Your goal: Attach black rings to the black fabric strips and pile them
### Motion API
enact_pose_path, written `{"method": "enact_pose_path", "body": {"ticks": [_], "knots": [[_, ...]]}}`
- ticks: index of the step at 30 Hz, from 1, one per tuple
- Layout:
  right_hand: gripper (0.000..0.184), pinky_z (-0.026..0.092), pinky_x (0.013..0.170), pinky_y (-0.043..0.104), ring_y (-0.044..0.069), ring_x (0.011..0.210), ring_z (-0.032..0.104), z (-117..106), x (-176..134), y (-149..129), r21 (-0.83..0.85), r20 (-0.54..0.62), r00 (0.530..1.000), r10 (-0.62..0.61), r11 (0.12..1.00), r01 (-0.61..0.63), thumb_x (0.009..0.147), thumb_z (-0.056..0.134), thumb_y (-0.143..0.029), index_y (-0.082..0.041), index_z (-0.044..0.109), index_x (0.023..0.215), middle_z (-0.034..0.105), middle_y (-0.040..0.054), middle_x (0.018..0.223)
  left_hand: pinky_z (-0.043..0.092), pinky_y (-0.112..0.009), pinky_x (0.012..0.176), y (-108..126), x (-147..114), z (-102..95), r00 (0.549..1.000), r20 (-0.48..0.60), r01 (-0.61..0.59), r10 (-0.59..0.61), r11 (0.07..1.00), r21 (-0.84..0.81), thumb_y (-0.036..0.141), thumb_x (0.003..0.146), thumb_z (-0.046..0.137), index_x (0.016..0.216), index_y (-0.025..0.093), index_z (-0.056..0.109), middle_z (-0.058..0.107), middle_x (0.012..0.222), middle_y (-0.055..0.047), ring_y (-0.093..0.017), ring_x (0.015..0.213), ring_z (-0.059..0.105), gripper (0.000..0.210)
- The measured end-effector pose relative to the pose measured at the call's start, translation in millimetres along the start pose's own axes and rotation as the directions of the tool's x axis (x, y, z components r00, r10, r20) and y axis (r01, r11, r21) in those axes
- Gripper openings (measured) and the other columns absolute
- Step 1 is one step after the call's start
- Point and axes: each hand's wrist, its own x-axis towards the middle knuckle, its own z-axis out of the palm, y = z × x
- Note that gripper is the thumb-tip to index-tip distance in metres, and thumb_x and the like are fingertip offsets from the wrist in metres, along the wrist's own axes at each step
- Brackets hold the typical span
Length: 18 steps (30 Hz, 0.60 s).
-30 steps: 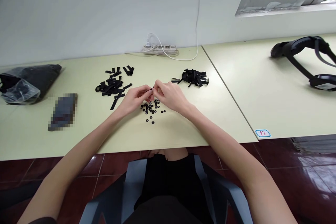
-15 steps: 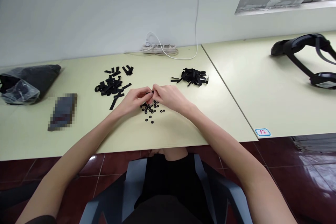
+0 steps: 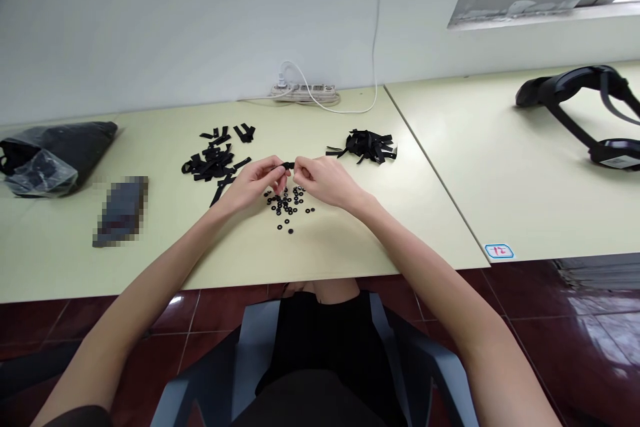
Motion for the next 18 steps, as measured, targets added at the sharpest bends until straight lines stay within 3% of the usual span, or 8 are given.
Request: {"method": "enact_pose_path", "body": {"ticks": [4,7,10,13,15,18], "knots": [[0.019,0.035,0.071,0.036,0.016,0.064,0.046,1,-4,-1,0.074,0.144,0.987,-0.068,0.996,0.058,0.104,0.054,-0.026,-0.026,0.056,0.085,0.057,-0.0032,0.070,0.055,-0.034,0.067,-1,3,-7.0,0.997,-0.072,0.000,0.001,1.000,0.011,0.062,0.107,0.074,0.098,0.024,0.076,0.071,0.079,-0.003,-0.016,0.066,0.063,0.039],[0.013,0.039,0.072,0.034,0.017,0.065,0.052,3,-5,-1,0.089,0.205,0.971,-0.121,0.991,0.104,0.104,0.057,-0.024,-0.027,0.070,0.106,0.061,-0.0050,0.072,0.053,-0.034,0.066,-3,5,-10.0,0.997,-0.076,0.011,-0.011,1.000,0.003,0.062,0.106,0.074,0.098,0.023,0.076,0.071,0.079,-0.004,-0.016,0.066,0.061,0.039],[0.020,0.046,0.076,0.035,0.020,0.076,0.063,5,-4,1,0.031,0.085,0.979,-0.185,0.983,0.183,0.107,0.058,-0.023,-0.027,0.071,0.121,0.070,-0.0016,0.084,0.051,-0.033,0.067,0,5,-11.5,0.997,-0.064,0.051,-0.052,0.999,-0.011,0.057,0.106,0.074,0.093,0.023,0.072,0.068,0.079,-0.004,-0.015,0.067,0.059,0.036],[0.017,0.055,0.093,0.044,0.030,0.108,0.070,6,-2,6,-0.123,-0.118,0.946,-0.301,0.950,0.287,0.110,0.061,-0.024,-0.026,0.069,0.124,0.079,0.0095,0.116,0.051,-0.031,0.070,6,4,-12.9,0.990,0.002,0.144,-0.144,0.988,-0.056,0.049,0.107,0.073,0.089,0.022,0.068,0.064,0.081,-0.002,-0.013,0.068,0.055,0.033],[0.017,0.057,0.101,0.049,0.033,0.120,0.069,7,0,8,-0.198,-0.141,0.924,-0.355,0.925,0.325,0.112,0.062,-0.025,-0.027,0.069,0.127,0.079,0.0122,0.129,0.050,-0.030,0.071,10,2,-13.6,0.978,0.087,0.200,-0.191,0.975,-0.100,0.048,0.108,0.072,0.089,0.021,0.069,0.061,0.080,-0.001,-0.013,0.068,0.052,0.032],[0.018,0.058,0.096,0.044,0.030,0.112,0.072,8,-1,10,-0.218,-0.090,0.933,-0.350,0.920,0.324,0.116,0.059,-0.024,-0.027,0.070,0.129,0.082,0.0099,0.124,0.047,-0.030,0.069,13,0,-14.1,0.960,0.194,0.231,-0.204,0.964,-0.133,0.051,0.109,0.070,0.091,0.022,0.069,0.056,0.078,-0.001,-0.014,0.069,0.050,0.035]]}}
